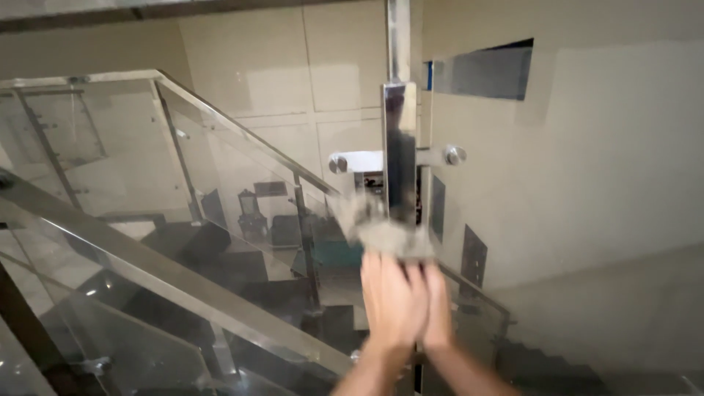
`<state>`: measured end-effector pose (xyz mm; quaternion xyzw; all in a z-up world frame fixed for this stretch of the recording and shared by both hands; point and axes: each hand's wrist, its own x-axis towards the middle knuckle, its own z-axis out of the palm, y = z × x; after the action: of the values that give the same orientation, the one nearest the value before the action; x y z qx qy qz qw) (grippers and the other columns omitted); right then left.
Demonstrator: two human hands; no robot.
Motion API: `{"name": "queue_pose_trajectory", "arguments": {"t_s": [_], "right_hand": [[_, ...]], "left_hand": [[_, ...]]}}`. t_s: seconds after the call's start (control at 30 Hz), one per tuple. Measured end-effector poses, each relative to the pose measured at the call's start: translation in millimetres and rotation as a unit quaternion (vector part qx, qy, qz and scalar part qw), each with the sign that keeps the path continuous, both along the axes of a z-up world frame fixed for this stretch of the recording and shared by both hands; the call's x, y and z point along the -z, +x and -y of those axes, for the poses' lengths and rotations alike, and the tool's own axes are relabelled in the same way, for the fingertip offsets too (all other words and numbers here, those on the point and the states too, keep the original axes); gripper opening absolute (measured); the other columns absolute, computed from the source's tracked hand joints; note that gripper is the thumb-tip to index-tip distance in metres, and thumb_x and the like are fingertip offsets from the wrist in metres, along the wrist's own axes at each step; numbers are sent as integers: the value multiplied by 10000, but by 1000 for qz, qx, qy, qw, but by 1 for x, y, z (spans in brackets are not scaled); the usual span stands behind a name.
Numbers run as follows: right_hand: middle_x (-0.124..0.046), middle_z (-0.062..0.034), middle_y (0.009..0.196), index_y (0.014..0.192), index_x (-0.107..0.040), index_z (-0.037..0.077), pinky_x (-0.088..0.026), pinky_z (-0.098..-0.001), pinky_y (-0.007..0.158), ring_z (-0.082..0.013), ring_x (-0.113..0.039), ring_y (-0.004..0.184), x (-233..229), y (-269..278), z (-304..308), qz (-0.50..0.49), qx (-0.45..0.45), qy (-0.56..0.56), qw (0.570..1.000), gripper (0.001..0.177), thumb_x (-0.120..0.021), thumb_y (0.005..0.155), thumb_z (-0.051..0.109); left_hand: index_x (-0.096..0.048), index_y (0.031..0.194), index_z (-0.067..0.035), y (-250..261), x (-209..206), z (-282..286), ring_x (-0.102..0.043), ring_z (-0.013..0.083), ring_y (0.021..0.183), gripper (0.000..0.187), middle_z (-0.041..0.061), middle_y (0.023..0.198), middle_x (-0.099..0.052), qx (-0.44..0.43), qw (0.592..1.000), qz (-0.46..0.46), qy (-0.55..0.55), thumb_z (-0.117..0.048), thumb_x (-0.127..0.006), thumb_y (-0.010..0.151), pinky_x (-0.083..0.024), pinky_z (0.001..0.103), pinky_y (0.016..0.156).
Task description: Cleaning a glass and stainless steel staircase railing using a spray bottle and a cloth.
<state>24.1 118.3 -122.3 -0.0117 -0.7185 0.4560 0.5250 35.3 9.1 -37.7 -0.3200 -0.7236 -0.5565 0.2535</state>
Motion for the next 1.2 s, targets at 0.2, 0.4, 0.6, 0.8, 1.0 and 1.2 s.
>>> {"name": "queue_pose_trajectory", "arguments": {"t_s": [0.2, 0.4, 0.6, 0.8, 1.0, 1.2], "right_hand": [[-748, -131, 1023, 1139, -628, -14, -559, -356, 804, -169, -672, 938, -110, -27, -13, -4, 6, -2, 1000, 315, -647, 953, 240], [-647, -75, 1285, 1400, -522, -2, -501, -335, 962, -143, -594, 1148, -99, -21, -3, -97, -92, 53, 990, 409, -605, 1041, 174], [-616, -68, 1222, 1472, -491, 48, -514, -341, 904, -161, -570, 1056, -55, -21, -9, -6, -196, -111, 974, 484, -565, 1036, 246], [-570, -88, 1397, 1499, -405, 40, -443, -336, 1058, -180, -544, 1256, -5, -18, -9, -1, -142, -41, 989, 536, -553, 1016, 221], [-590, -124, 1397, 1468, -458, 17, -438, -355, 1090, -211, -557, 1273, 26, -9, -1, 11, -112, -3, 994, 507, -563, 1000, 179], [-596, -144, 1394, 1475, -452, 26, -444, -363, 1067, -240, -574, 1279, 48, 11, 9, 50, -91, -32, 994, 514, -541, 1013, 234]], "left_hand": [[-649, 1071, 45, -16, -89, -12, -670, 420, 1041, 394, 255, 1102, -692, 18, 995, 96, 34, -332, -589, 975, -518, 485, 934], [-618, 1250, -23, -13, -56, -10, -718, 370, 1069, 371, 203, 1159, -721, 122, 972, 50, 194, -248, -561, 960, -545, 418, 910], [-541, 1375, -12, -3, -23, -10, -634, 421, 1217, 410, 244, 1338, -633, 110, 976, 23, 184, -195, -500, 1010, -493, 438, 1006], [-473, 1441, 55, -3, 24, -7, -546, 463, 1317, 458, 285, 1435, -563, 117, 980, -10, 161, -171, -435, 1044, -443, 444, 1088], [-420, 1489, 59, 3, 48, 3, -506, 445, 1385, 481, 275, 1507, -510, 141, 977, 6, 159, -169, -418, 1065, -405, 427, 1129], [-505, 1431, 39, 11, 72, 7, -575, 410, 1329, 443, 240, 1447, -578, 159, 969, 71, 175, -192, -431, 1060, -437, 402, 1107]]}}
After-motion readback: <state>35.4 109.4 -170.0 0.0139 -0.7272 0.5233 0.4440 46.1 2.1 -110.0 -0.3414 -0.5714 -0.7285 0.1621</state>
